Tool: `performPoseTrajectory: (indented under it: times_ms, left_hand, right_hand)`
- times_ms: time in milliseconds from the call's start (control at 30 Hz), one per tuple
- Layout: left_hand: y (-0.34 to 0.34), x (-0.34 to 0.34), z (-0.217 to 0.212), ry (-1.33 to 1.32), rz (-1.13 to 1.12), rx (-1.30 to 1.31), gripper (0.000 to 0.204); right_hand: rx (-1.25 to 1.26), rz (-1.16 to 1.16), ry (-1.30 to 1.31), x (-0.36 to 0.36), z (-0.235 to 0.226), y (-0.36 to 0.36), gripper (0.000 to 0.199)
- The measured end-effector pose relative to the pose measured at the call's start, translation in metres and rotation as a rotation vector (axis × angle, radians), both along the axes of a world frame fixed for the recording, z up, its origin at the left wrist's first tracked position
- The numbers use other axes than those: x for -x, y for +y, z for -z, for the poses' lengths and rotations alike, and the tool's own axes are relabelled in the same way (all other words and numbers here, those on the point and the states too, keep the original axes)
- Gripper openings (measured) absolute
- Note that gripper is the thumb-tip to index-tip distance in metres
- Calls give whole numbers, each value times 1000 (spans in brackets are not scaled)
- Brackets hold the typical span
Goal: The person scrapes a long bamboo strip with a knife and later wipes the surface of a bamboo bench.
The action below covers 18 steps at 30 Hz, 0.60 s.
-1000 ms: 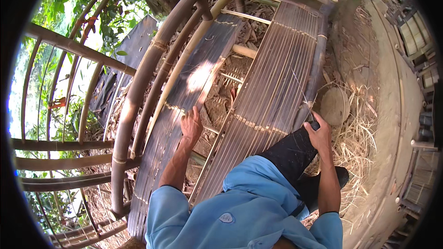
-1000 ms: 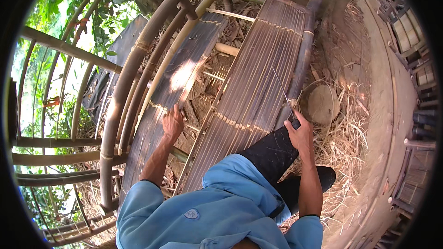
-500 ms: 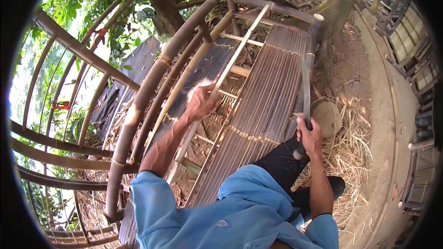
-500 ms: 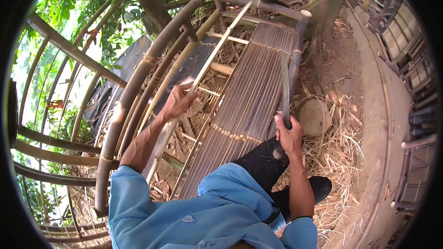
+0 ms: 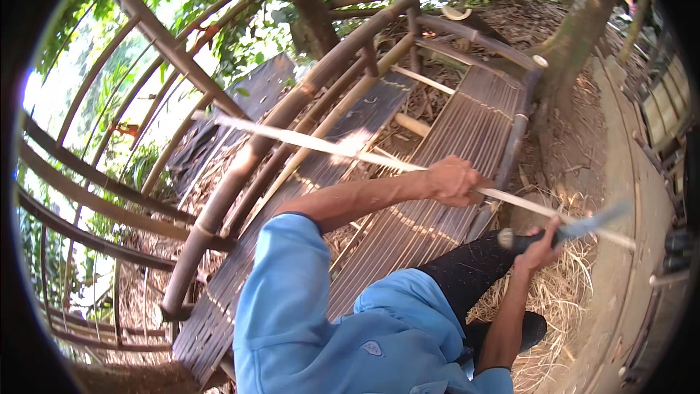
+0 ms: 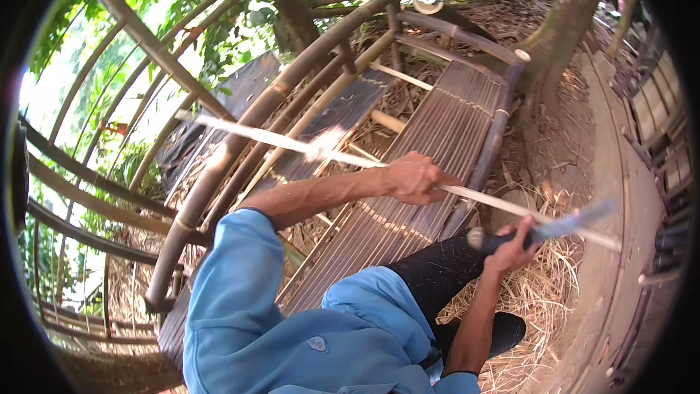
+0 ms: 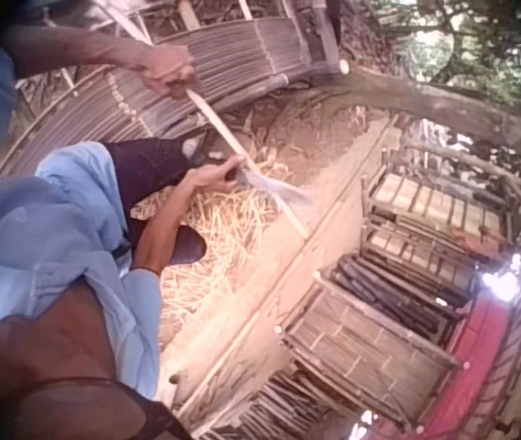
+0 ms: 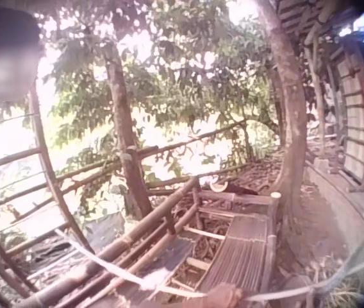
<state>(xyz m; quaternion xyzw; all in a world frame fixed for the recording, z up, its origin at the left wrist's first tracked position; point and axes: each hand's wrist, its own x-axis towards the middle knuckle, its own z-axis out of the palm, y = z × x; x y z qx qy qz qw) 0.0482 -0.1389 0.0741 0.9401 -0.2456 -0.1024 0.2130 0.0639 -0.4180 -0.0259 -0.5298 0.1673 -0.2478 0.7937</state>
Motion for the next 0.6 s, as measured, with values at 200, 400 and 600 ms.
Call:
performPoseTrajectory:
  times_ms: [200, 400, 600]
  left_hand:
    - [-4, 43, 20, -1064, -109, 412, 29]
    - [100, 61, 119, -235, -984, 1414, 44]
    - [274, 4, 106, -667, -1237, 1889, 50]
  right_hand:
    - [-13, 93, -68, 0, -33, -8, 31]
    - [9, 156, -113, -13, -33, -46, 26]
    - [61, -64, 168, -13, -23, -89, 23]
